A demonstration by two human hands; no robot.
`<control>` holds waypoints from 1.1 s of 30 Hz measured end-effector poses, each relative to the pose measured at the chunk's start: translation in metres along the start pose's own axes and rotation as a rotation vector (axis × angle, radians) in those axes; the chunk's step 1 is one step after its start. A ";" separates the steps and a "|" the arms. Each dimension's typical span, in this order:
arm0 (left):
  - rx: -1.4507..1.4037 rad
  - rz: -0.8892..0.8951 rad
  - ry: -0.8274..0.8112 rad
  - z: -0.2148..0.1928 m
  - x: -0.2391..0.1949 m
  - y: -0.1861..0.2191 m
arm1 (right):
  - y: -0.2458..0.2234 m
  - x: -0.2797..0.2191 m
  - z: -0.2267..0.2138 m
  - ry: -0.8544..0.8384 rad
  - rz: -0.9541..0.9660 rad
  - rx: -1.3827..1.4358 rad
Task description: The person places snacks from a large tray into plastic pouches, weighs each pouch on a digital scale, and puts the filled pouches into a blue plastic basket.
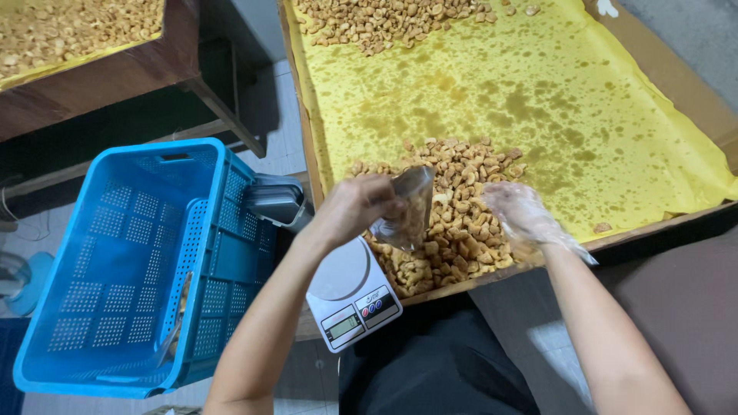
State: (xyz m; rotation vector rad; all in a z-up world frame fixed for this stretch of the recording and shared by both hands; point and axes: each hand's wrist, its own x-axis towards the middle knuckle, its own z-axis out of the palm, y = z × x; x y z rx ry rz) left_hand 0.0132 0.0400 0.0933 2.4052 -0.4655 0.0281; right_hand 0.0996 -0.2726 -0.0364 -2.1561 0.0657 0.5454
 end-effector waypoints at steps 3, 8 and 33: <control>0.115 0.043 0.012 0.020 0.005 -0.011 | -0.012 0.021 0.009 -0.038 -0.018 -0.169; 0.163 0.088 0.074 0.020 0.004 -0.018 | -0.024 0.054 0.011 -0.015 0.042 -0.176; 0.126 0.031 -0.005 0.048 0.008 -0.044 | -0.023 0.095 0.046 -0.015 0.021 -0.246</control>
